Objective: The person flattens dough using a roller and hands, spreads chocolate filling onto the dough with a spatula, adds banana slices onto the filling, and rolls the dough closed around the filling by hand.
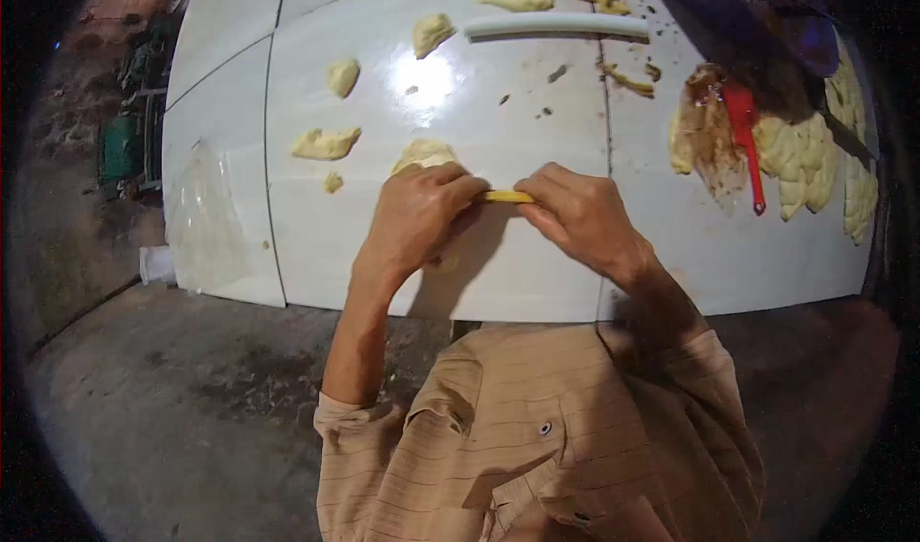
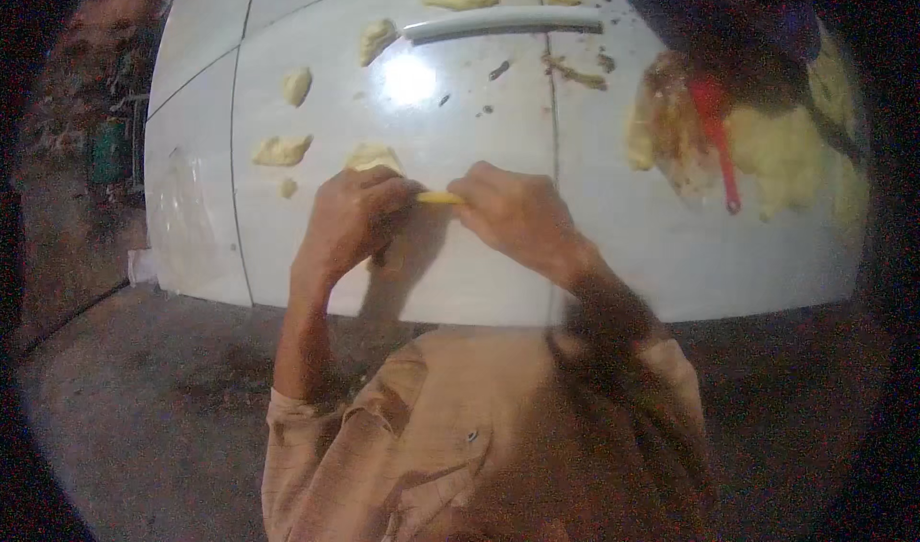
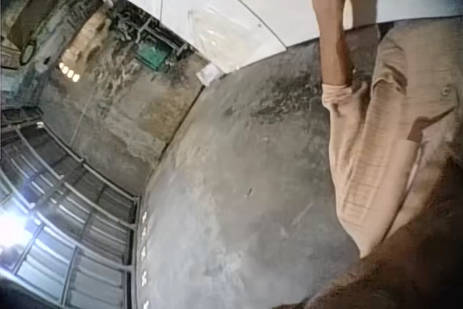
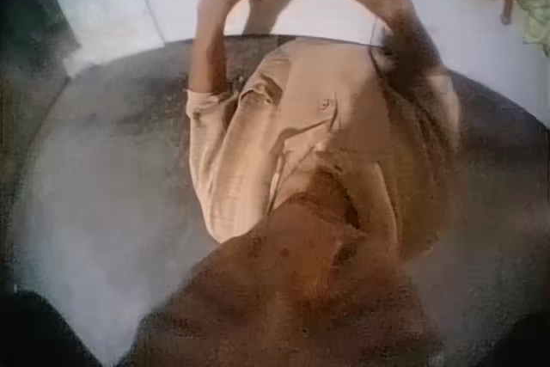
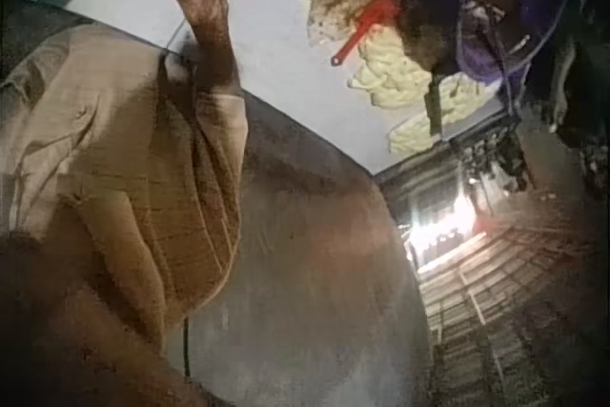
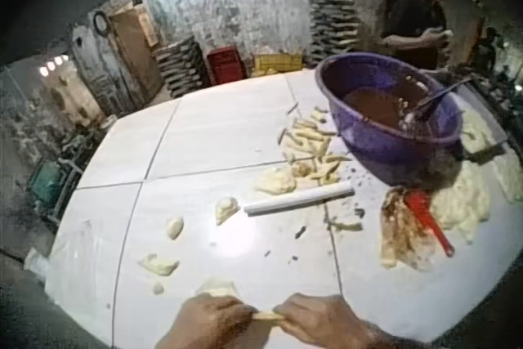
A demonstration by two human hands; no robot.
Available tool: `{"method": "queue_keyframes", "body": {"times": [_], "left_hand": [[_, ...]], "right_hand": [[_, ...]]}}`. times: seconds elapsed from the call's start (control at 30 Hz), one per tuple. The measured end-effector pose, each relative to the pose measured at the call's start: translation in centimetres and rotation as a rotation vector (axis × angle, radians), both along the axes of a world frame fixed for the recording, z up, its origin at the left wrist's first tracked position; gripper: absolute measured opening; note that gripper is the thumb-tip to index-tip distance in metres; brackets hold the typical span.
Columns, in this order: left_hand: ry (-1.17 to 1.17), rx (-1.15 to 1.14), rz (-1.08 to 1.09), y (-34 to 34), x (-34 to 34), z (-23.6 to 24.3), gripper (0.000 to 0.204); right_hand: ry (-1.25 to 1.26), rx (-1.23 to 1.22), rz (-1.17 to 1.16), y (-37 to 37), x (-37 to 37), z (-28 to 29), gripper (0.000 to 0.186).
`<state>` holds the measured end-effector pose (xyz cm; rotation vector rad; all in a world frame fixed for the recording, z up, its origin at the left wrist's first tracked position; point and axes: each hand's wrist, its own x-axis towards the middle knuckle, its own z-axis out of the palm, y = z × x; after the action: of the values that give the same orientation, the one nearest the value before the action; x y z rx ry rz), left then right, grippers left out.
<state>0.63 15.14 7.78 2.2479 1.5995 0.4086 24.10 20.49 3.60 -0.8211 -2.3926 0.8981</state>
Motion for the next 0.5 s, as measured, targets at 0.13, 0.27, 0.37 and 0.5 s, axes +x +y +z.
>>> {"method": "queue_keyframes", "body": {"times": [0.13, 0.27, 0.37, 0.5], "left_hand": [[-0.032, -0.104, 0.100, -4.6, -4.1, 0.6, 0.023], [-0.173, -0.193, 0.203, -7.1, -6.3, -0.3, 0.024], [-0.129, -0.140, 0.092, -7.5, -7.8, -1.7, 0.024], [-0.243, -0.093, 0.090, -7.0, -8.4, -2.4, 0.025]], "right_hand": [[0.023, -0.041, 0.095, -3.1, -4.7, -0.1, 0.014], [-0.048, -0.056, 0.105, -5.5, -7.5, -0.6, 0.012], [-0.089, -0.059, 0.028, -6.7, -8.3, -0.4, 0.018], [-0.119, -0.119, -0.083, -7.0, -8.9, 1.3, 0.022]]}}
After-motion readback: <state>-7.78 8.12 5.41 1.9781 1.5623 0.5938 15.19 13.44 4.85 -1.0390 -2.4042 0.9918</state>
